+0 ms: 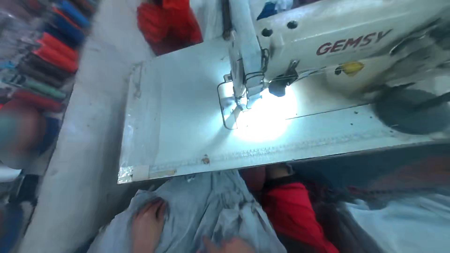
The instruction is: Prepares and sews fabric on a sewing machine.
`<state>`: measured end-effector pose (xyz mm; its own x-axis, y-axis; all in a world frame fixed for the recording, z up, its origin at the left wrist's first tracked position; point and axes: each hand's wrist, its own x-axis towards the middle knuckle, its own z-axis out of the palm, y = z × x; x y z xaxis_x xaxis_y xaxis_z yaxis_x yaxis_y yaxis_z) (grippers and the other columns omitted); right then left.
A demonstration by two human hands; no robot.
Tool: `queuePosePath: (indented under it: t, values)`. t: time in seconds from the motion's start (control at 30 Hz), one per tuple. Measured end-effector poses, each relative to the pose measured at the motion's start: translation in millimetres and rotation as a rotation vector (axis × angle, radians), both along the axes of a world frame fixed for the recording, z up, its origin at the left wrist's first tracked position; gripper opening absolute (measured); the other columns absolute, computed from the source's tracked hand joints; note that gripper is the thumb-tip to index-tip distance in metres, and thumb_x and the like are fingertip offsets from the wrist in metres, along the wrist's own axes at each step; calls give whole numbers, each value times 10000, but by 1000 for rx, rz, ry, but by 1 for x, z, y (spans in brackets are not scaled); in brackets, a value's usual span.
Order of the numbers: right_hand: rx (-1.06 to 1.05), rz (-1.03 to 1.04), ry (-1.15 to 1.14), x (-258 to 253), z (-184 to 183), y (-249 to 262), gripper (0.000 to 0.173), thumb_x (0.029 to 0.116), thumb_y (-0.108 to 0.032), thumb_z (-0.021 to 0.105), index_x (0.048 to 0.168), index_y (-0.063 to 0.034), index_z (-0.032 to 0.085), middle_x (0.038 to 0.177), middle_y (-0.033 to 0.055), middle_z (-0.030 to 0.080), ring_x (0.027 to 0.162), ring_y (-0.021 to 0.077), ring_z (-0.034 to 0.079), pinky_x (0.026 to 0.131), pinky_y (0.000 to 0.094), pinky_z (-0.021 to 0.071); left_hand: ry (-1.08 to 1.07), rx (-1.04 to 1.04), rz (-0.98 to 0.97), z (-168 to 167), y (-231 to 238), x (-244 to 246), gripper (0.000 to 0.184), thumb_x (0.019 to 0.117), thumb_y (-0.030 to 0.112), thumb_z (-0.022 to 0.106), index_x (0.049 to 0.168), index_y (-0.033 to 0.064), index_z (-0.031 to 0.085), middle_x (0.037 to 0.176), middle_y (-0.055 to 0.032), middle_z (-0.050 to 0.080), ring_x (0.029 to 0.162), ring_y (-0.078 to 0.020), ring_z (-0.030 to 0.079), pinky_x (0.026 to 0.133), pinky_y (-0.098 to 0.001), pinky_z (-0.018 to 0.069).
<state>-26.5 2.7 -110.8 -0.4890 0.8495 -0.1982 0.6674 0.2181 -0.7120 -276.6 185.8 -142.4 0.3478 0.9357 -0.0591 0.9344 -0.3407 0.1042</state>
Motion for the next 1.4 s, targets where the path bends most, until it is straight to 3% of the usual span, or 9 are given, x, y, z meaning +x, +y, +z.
queuePosePath:
  t: [0.1, 0.17, 0.37, 0.53, 0.67, 0.87, 0.97, 1.23, 1.4]
  values:
    - [234, -245, -223, 20, -46, 0, 292, 940, -382, 691, 1143, -178, 736, 1155, 126, 700, 700, 326, 695, 528, 525, 581, 8, -93, 27, 4, 13, 11, 274, 1006, 226, 617, 1189, 72, 751, 1118, -187, 745, 1058, -416, 704, 940, -649, 521]
    - [304, -424, -328, 62, -48, -7, 413, 915, -610, 644, 1042, -229, 741, 939, 22, 715, 638, 236, 680, 474, 476, 558, -7, -140, 57, 5, 20, 12, 242, 978, 136, 628, 1180, 84, 753, 1056, -171, 760, 980, -404, 728, 878, -655, 545]
    - [-24, -688, -7, 143, -28, -57, 416, 964, -539, 662, 1304, -305, 714, 1080, -16, 760, 906, 159, 736, 787, 472, 627, -272, -40, 9, 5, 21, 11, 232, 859, 63, 724, 1090, 46, 745, 1011, -135, 741, 958, -317, 713, 872, -593, 558]
    - [248, -724, -100, 116, -29, -25, 371, 948, -506, 661, 1194, -239, 734, 959, -30, 732, 745, 140, 708, 590, 417, 605, -496, 10, -226, 23, -18, 91, 223, 868, 278, 750, 1018, 117, 786, 1021, -71, 727, 972, -182, 693, 869, -359, 587]
    - [434, -586, -148, 87, -9, 31, 351, 928, -447, 676, 1177, -206, 729, 914, -1, 696, 695, 152, 687, 523, 365, 576, -333, -103, -262, -9, -30, 138, 299, 852, 244, 800, 1131, 138, 776, 1210, -143, 707, 1160, -361, 659, 976, -554, 544]
    - [-15, -498, -174, 74, -35, 45, 475, 990, -456, 602, 1380, -188, 645, 1245, 97, 699, 939, 291, 737, 734, 522, 613, -408, 56, -286, -22, -27, 132, 217, 994, 272, 622, 1030, 142, 792, 1083, -68, 736, 1033, -220, 710, 908, -407, 595]
    - [-47, -587, -110, 76, -58, 34, 481, 986, -503, 588, 1356, -206, 662, 1261, 56, 691, 960, 247, 732, 758, 504, 621, -479, 79, -280, -15, -21, 127, 246, 1014, 277, 583, 1004, 119, 770, 1039, -49, 718, 961, -149, 700, 857, -311, 596]
    - [-156, -630, -83, 98, -54, 19, 685, 979, -600, 551, 1561, -250, 463, 1224, 93, 727, 987, 302, 734, 816, 576, 595, -335, -408, -258, 1, -33, 147, 213, 968, 301, 671, 1064, 154, 793, 1053, -34, 740, 928, -152, 717, 860, -376, 603]
    - [-195, -596, 11, 107, -58, 14, 674, 987, -580, 565, 1560, -240, 468, 1333, 88, 683, 1138, 272, 699, 942, 559, 570, -414, -258, -187, -18, -36, 173, 337, 941, 367, 713, 1174, 124, 731, 1142, -89, 712, 965, -205, 711, 849, -405, 607]
